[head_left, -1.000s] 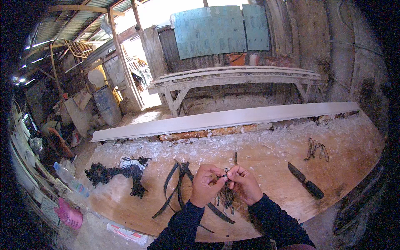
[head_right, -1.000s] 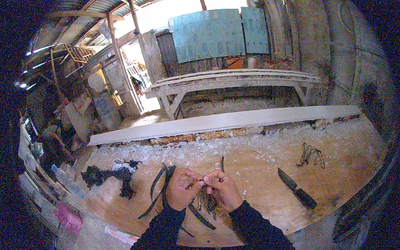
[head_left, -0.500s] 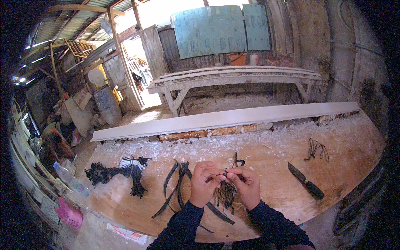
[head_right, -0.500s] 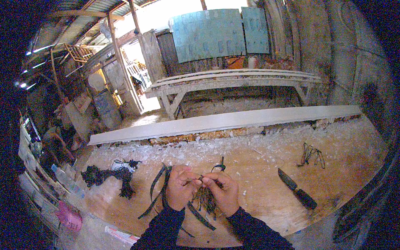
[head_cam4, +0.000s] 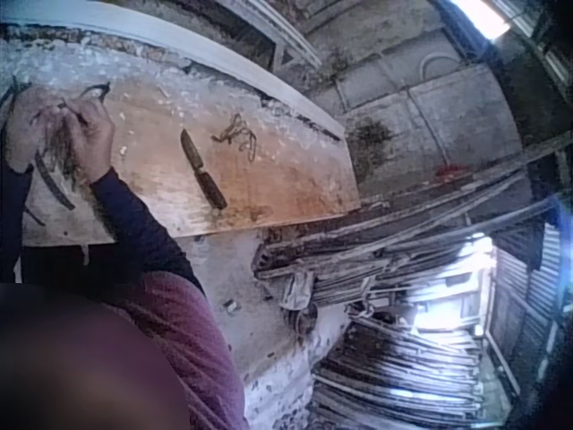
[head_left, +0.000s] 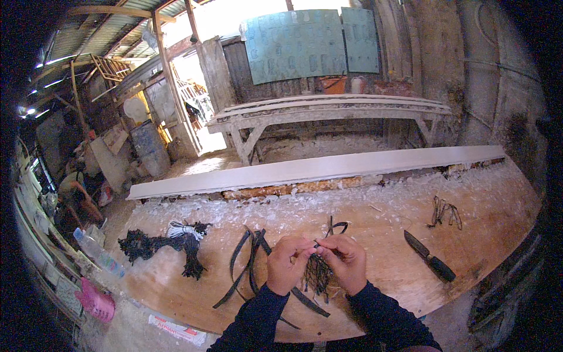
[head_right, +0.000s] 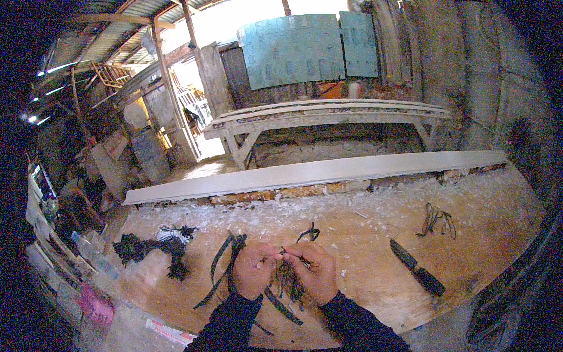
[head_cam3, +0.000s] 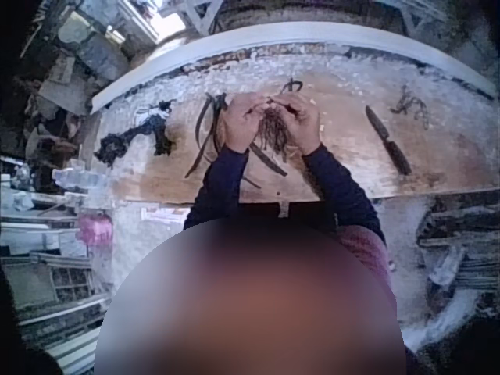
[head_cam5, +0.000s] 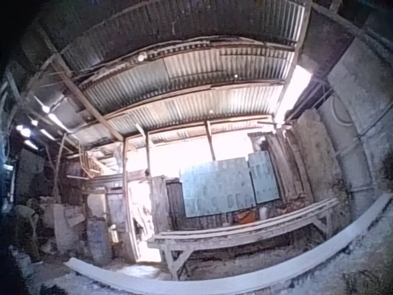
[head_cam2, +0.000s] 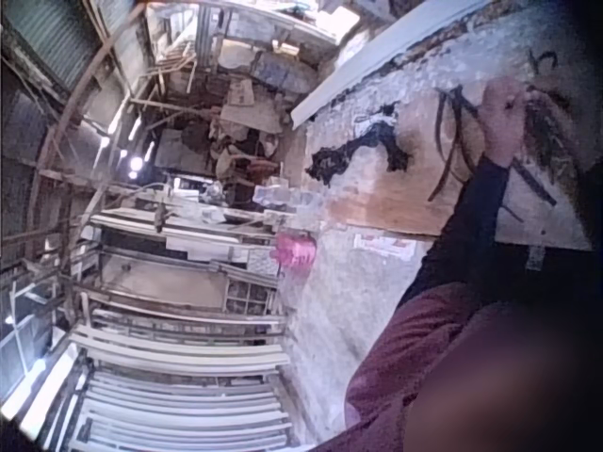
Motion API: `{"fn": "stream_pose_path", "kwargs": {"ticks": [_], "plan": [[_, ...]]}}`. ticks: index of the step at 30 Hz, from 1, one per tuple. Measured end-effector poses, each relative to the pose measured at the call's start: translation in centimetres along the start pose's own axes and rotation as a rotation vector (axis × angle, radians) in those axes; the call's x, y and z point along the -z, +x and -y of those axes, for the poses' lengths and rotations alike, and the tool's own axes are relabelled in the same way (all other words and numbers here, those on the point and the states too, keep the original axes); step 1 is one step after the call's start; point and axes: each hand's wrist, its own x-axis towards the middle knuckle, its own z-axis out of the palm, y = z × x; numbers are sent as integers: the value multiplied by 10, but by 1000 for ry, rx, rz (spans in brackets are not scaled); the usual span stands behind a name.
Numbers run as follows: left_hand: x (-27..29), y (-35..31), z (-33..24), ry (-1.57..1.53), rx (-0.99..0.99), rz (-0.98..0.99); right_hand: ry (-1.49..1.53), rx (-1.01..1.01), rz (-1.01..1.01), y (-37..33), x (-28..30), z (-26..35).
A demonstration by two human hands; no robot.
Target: The person ties black cable ties into knots by hand at a wooden workbench. They repeatedly pick up ties, loop them, and tighten the knots, placing the finished items on the table.
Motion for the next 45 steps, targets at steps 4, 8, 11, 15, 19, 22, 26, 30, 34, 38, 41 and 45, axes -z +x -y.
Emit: {"fn": "stream_pose_path", "kwargs": {"ticks": [4, 8, 11, 15, 19, 22, 26, 30, 34, 38, 41, 45], "plan": [[-1, -1, -5, 74, -34, -8, -38, -45, -18, -3, -1, -1], [-6, -7, -2, -20, 38, -31, -31, -76, -16, -4, -4, -5], [-12, -9, 6, -107, 94, -49, -55, -71, 9, -4, -4, -7], [-16, -13, 11, -478, 387, 20, 100, -160, 86, -2, -1, -9], [-16, -11, 9, -592, 465, 63, 521, -403, 196, 2, 4, -10], [-14, -10, 8, -631, 505, 88, 674, -488, 275, 5, 6, -11], [-14, -12, 8, -663, 556, 94, 965, -676, 264, 6, 5, -13], [-17, -11, 13, -592, 524, 85, 1089, -753, 239, 5, 4, -15], [-18, -11, 11, -546, 411, 38, 1087, -774, 206, 5, 6, -17], [-15, -9, 8, -448, 456, 49, 1021, -766, 189, 4, 5, -19], [-12, -8, 8, -417, 475, 56, 968, -771, 173, 4, 5, -21], [-12, -7, 9, -513, 444, 51, 892, -747, 164, 4, 5, -21]]}}
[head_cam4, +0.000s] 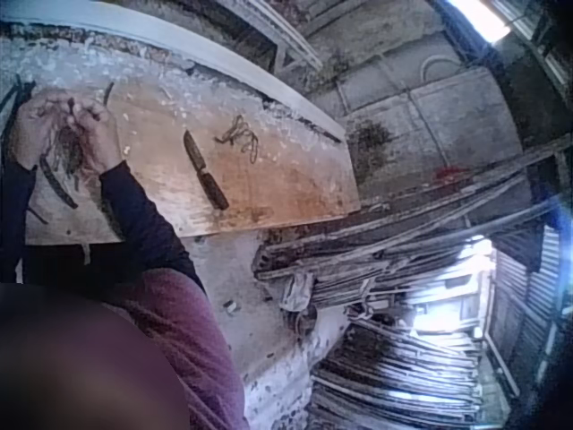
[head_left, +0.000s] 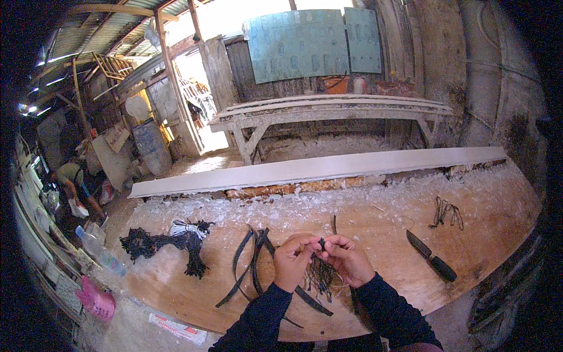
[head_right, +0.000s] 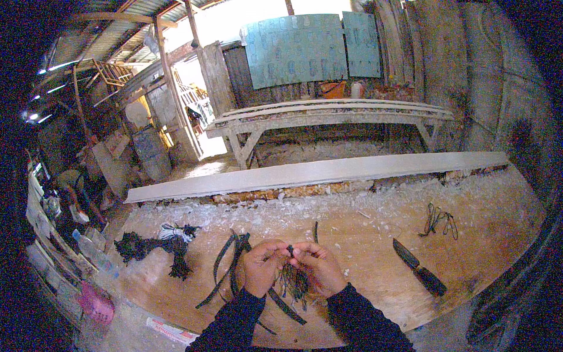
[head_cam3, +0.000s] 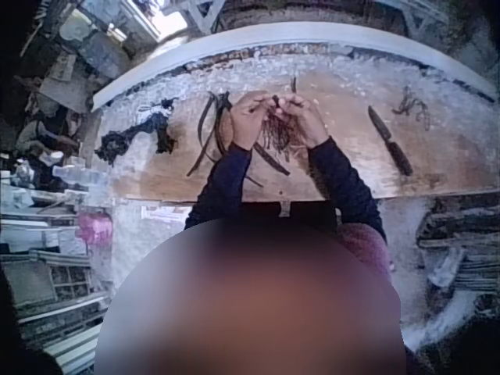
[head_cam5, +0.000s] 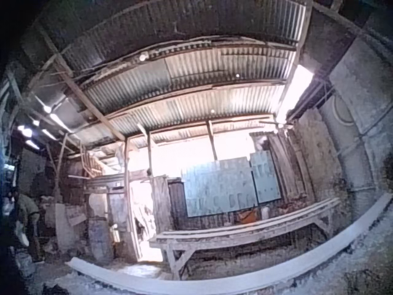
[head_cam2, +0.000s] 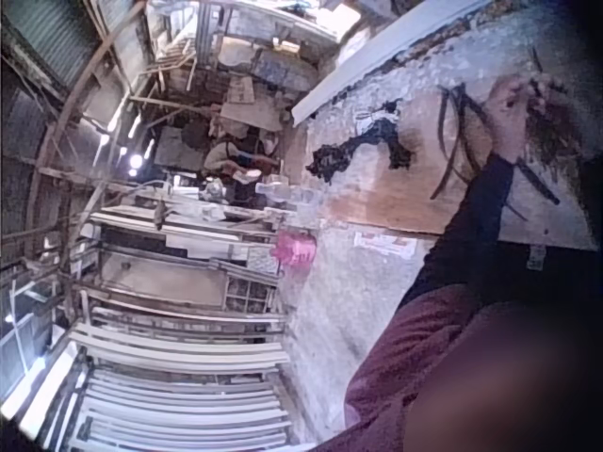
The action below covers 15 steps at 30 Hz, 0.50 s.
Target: The person ties black cable ties into knots by hand at a wooden workbench. They repeatedly pick up ties, loop them, and tighten the knots, placing the finished items on the table.
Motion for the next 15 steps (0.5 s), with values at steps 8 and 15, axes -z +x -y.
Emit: {"fn": "stream_pose_path", "kwargs": {"ticks": [8, 15], "plan": [[4, -1, -14, -48, 163, 101, -30, 8, 27, -4, -3, 8], [4, 4, -3, -59, 85, 164, -55, 27, 70, -2, -1, 7]]}}
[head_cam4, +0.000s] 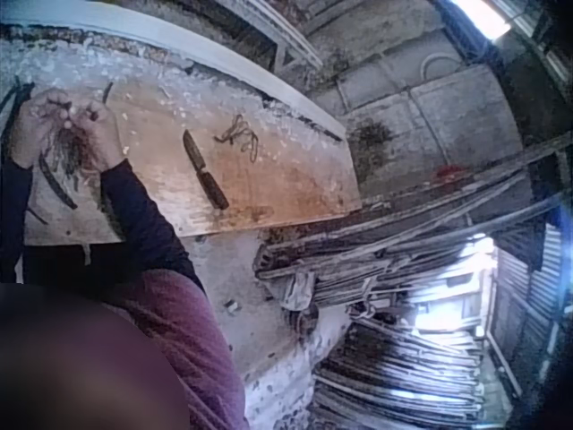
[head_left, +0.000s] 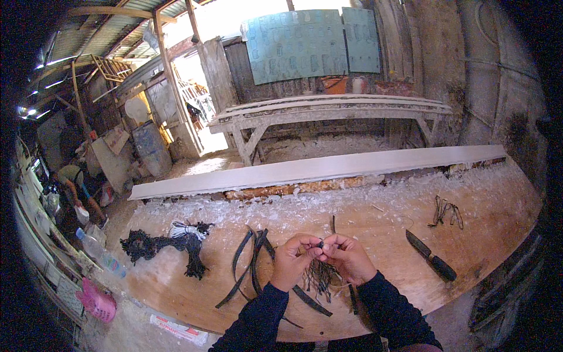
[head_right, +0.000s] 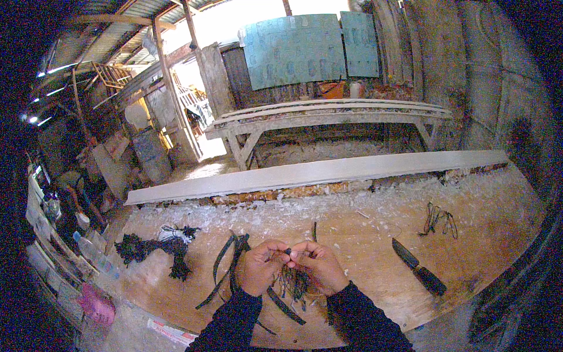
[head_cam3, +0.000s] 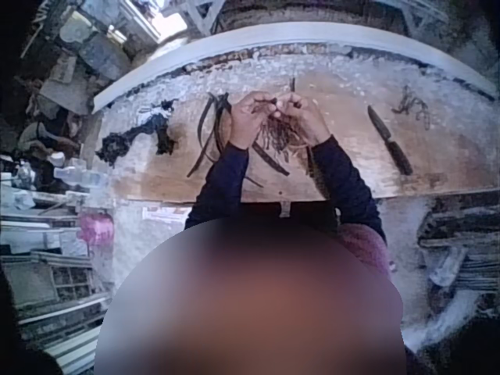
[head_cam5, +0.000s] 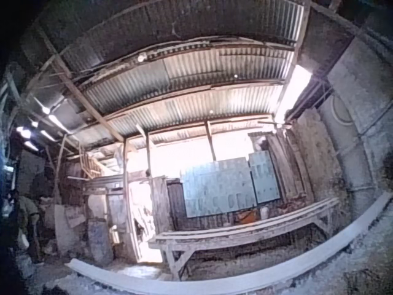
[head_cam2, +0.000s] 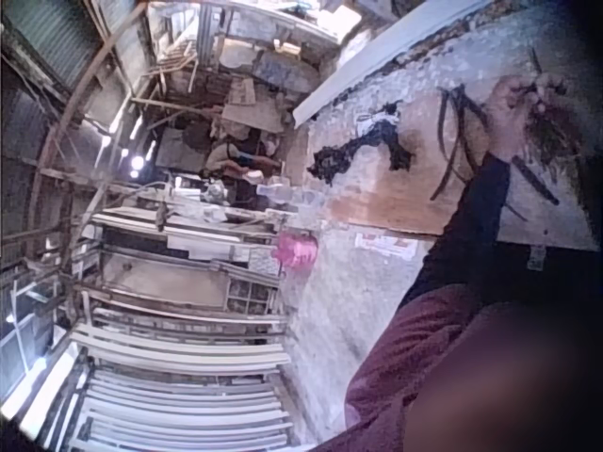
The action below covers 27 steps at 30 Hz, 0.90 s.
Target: The person ties black cable ties into knots by hand at a wooden workbench. They repeatedly pick up ties, loop them, and tighten the knots, placing the finished items on the table.
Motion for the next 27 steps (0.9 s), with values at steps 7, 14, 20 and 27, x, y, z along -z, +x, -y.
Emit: {"fn": "stream_pose_path", "kwargs": {"ticks": [7, 14, 20, 27], "plan": [[4, 2, 11, -198, 218, 52, -97, 32, -20, 0, -3, 0], [8, 2, 9, -284, 259, 99, -111, 120, 41, -2, -10, -1], [8, 4, -3, -220, 196, 105, -243, 141, 41, 1, -5, -2], [10, 2, -11, 26, 43, 65, -225, 108, 14, 1, -3, -4]]}}
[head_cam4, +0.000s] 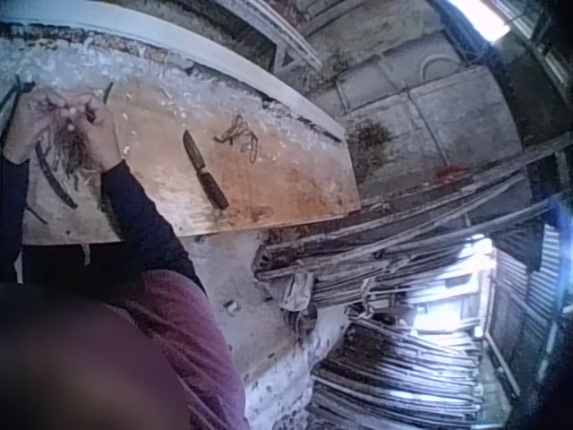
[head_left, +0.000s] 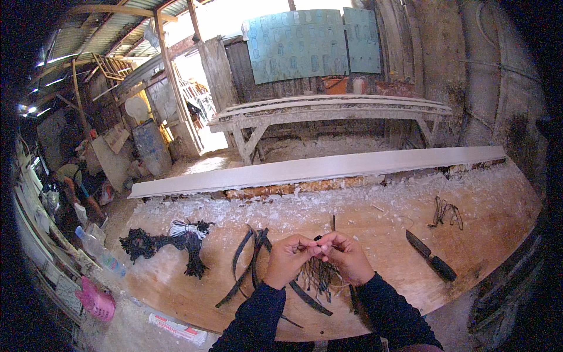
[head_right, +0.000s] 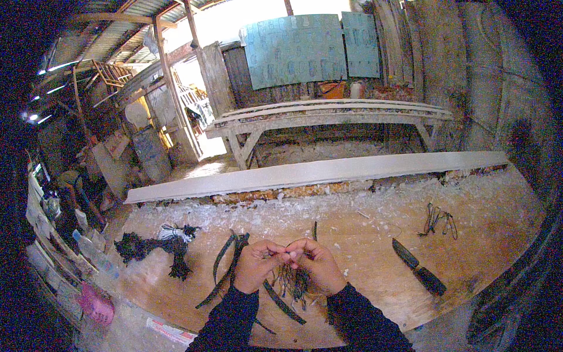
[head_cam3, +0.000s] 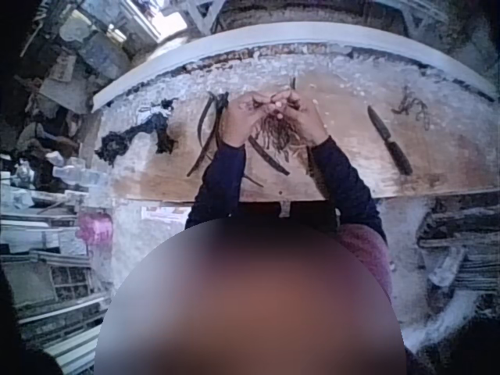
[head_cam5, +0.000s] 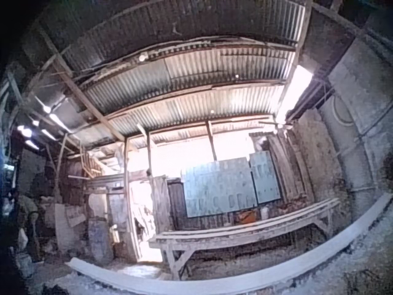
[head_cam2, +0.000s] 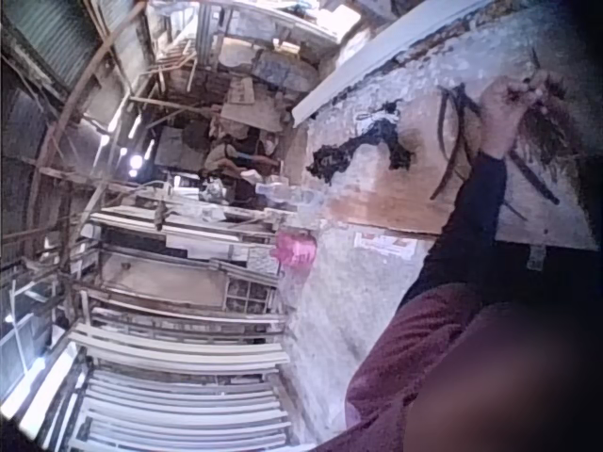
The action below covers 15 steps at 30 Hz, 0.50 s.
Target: The person ties black cable ties into knots by hand at a wooden workbench. They repeatedly pick up ties, loop them, and tighten the knots, placing the finished items on the table.
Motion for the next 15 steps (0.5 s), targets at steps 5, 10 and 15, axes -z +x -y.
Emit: {"fn": "stream_pose_path", "kwargs": {"ticks": [5, 10, 15], "plan": [[-3, -1, 0, -57, 44, -47, -59, 33, -15, 2, 1, -2], [-4, -2, -3, -23, 42, -45, -97, -37, -33, 1, 2, 2], [-5, -2, -2, -2, 29, -53, -121, -31, 4, 1, 3, 5]]}}
